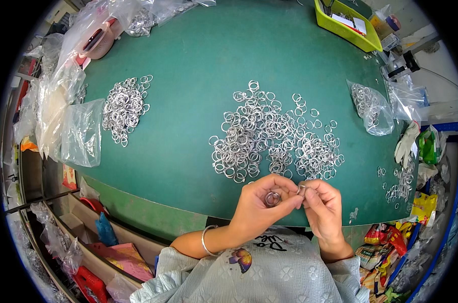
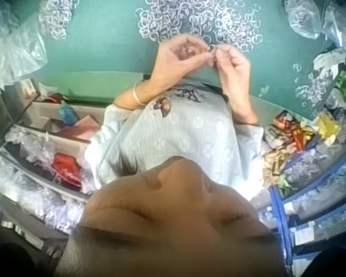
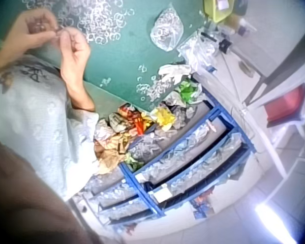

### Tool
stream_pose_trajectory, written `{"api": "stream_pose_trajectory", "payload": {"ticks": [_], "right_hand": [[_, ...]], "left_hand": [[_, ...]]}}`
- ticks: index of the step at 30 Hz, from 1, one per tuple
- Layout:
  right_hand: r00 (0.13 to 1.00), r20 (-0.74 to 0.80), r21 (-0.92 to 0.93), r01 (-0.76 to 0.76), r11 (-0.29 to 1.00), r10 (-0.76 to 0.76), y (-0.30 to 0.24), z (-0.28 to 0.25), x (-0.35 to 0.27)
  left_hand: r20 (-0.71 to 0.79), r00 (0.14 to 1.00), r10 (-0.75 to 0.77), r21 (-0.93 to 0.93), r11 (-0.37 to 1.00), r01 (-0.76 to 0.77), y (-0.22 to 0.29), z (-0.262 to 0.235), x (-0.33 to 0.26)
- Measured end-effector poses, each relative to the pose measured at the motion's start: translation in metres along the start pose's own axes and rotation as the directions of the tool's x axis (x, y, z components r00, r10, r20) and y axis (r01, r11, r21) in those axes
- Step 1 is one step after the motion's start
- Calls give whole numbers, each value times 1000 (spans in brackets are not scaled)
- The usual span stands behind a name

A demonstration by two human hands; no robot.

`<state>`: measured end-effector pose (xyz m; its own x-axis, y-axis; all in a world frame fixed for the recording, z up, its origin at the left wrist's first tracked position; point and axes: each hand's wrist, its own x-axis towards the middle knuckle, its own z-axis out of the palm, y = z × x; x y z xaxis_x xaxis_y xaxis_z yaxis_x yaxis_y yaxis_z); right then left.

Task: The person is sorting small metal rings on a green workbench, picking them up individually and organizing them into a central pile.

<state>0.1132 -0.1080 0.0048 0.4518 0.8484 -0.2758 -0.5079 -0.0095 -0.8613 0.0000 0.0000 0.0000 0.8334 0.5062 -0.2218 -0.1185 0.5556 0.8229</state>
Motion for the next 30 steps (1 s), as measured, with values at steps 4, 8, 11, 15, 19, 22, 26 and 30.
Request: {"api": "stream_pose_trajectory", "payload": {"ticks": [4, 8, 11, 15, 19, 22, 26, 30], "right_hand": [[1000, -28, 21, 5, 1000, -4, 0, 3, -1], [991, -70, -105, 109, 989, -117, -5, -4, 3], [783, -218, -587, 371, 720, -582, -29, -36, 27], [523, -355, -852, 160, 498, -775, -79, -128, 64], [651, -250, -958, -58, 281, -717, -80, -206, 82], [632, -273, -947, -44, 318, -726, -74, -189, 72], [734, -233, -914, 59, 401, -638, -64, -134, 52], [920, 49, -951, 162, 265, -390, -52, -73, 44]], "left_hand": [[4, 1000, -13, -8, 1000, 13, -2, 0, 0], [-30, 999, -15, -23, 1000, 14, -4, 1, 3], [-80, 997, -19, -37, 999, 16, -5, -4, 2], [-79, 996, -48, -40, 998, 45, -2, -2, 0], [-91, 995, -42, -21, 999, 40, 0, 0, 3], [-97, 995, 9, -79, 997, -17, 9, -11, -7], [40, 657, 753, -94, 657, -748, 42, -19, -42], [-46, 383, 923, -354, 344, -870, 84, -3, -92]]}}
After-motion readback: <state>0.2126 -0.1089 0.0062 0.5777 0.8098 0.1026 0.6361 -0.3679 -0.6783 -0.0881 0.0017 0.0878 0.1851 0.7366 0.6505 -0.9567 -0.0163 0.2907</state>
